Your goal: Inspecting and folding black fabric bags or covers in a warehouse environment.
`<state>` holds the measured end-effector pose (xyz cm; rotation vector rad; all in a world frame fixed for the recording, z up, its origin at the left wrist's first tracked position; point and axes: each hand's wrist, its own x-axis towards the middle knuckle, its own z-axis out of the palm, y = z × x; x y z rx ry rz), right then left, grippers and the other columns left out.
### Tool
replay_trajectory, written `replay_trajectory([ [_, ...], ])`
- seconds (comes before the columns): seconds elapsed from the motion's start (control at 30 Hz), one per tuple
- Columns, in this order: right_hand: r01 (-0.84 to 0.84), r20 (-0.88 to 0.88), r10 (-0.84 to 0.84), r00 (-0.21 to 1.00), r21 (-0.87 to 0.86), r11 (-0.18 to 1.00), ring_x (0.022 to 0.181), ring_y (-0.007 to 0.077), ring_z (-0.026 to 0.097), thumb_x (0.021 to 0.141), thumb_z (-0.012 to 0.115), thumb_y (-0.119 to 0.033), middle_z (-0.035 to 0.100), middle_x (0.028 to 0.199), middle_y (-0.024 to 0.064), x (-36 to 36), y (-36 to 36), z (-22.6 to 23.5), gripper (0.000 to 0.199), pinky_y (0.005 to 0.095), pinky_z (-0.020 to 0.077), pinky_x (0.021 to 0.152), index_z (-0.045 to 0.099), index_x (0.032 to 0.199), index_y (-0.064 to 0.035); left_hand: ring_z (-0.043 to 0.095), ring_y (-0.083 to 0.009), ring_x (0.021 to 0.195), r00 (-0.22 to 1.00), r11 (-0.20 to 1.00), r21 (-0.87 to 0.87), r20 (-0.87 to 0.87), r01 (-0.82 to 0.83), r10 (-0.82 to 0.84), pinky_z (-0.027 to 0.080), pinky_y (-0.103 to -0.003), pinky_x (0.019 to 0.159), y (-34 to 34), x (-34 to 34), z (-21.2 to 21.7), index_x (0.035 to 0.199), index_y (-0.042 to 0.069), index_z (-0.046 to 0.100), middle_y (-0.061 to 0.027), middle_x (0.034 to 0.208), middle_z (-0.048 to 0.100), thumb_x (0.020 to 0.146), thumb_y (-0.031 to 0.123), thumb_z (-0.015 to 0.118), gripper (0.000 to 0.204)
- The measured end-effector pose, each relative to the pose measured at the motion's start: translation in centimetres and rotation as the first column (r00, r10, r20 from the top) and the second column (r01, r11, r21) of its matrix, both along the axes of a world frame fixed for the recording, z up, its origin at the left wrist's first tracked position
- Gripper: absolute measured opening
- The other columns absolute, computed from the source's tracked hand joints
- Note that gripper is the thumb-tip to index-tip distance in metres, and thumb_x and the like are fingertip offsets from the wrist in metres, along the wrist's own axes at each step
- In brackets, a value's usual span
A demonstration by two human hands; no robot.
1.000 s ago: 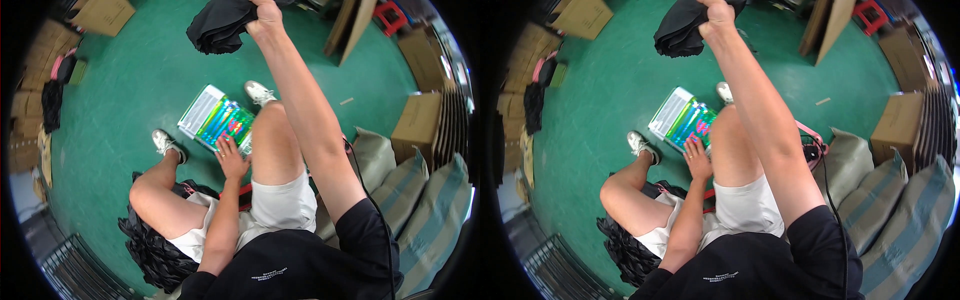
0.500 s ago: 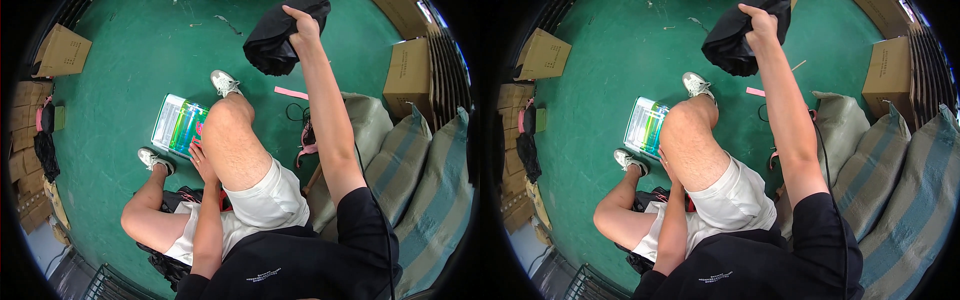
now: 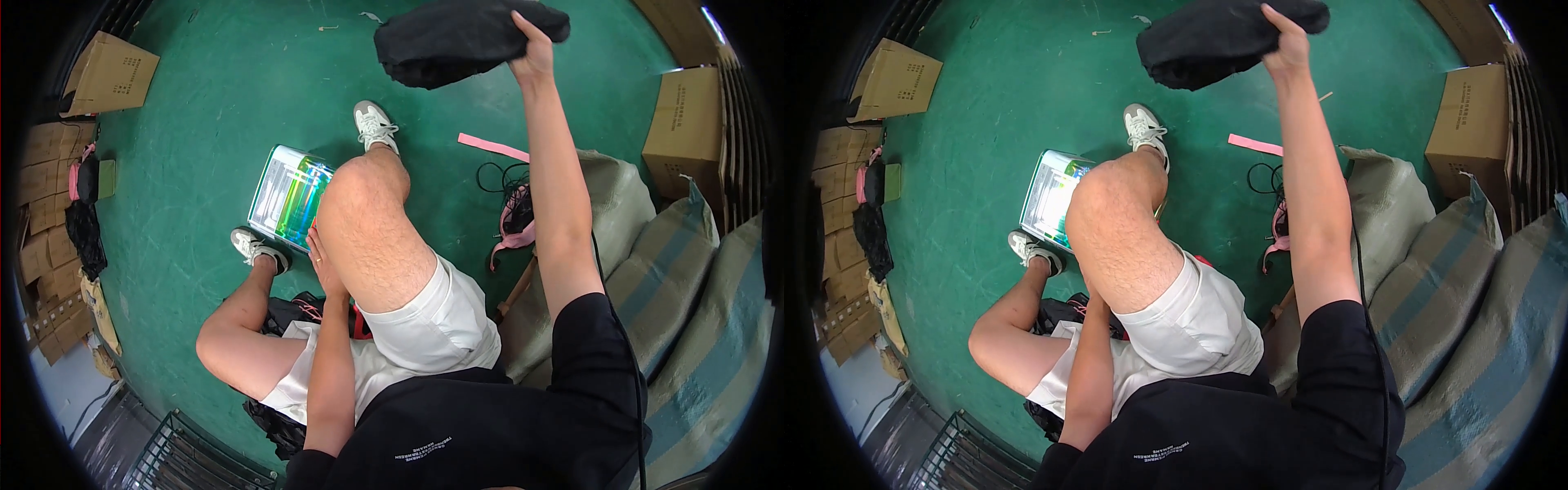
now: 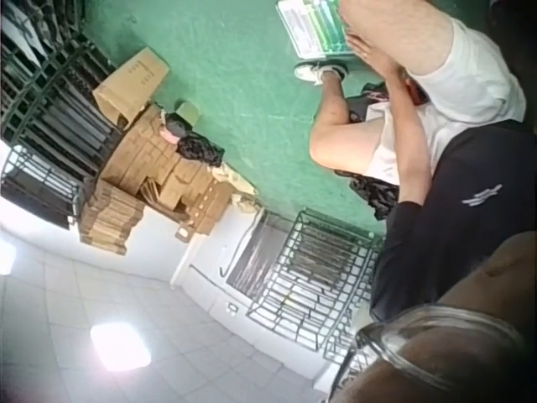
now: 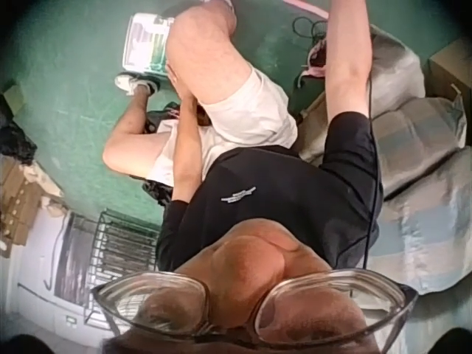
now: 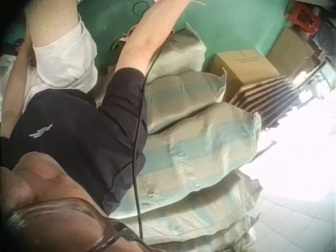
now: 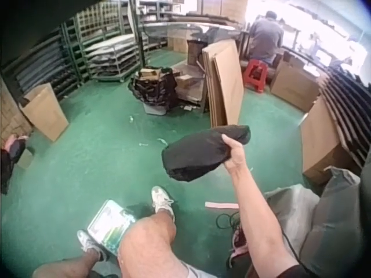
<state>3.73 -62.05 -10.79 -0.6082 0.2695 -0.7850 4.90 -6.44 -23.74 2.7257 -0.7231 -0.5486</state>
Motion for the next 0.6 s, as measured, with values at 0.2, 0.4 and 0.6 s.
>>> replay_trajectory([
  [0.2, 0.207, -0.438, -0.05, 0.897, 0.317, 0.925, 0.113, 0.0305, 0.06, 0.087, 0.065, -0.008, 0.064, 0.12, 0.0166, -10.0, -1.2, -18.2, 0.034, 0.0437, 0.0451, 0.106, 0.059, 0.119, 0.0052, 0.003, -0.0361, 0.149, 1.0, 1.0, 0.03, -0.001, 0.006, -0.006, 0.013, -0.053, 0.117, -1.6, 0.8, 0.0, 0.155, 0.01, 0.015, -0.0174, 0.162, 0.001, 0.091, 0.051, 0.052, 0.085],
  [0.4, 0.764, -0.923, -0.184, 0.339, 0.156, 0.626, 0.111, 0.0314, 0.06, 0.073, 0.069, 0.012, 0.059, 0.125, 0.0188, -13.6, 5.3, -31.6, 0.057, 0.0424, 0.0479, 0.098, 0.049, 0.127, 0.0108, 0.004, -0.0364, 0.149, 1.0, 0.998, 0.057, 0.001, 0.025, -0.025, 0.014, -0.053, 0.117, -4.0, 2.8, -2.4, 0.155, 0.009, 0.015, -0.0176, 0.162, 0.002, 0.091, 0.05, 0.052, 0.084],
  [0.6, 0.474, -0.906, -0.413, -0.091, -0.404, 0.782, 0.1, 0.0321, 0.066, 0.072, 0.073, 0.004, 0.066, 0.115, 0.0195, -14.4, 3.9, -29.9, 0.045, 0.0384, 0.0489, 0.09, 0.06, 0.114, 0.0074, 0.005, -0.0367, 0.149, 0.998, 0.997, 0.063, -0.037, 0.052, -0.05, 0.015, -0.053, 0.117, -5.1, 2.4, -3.1, 0.155, 0.009, 0.016, -0.0179, 0.161, 0.003, 0.091, 0.049, 0.052, 0.084],
])
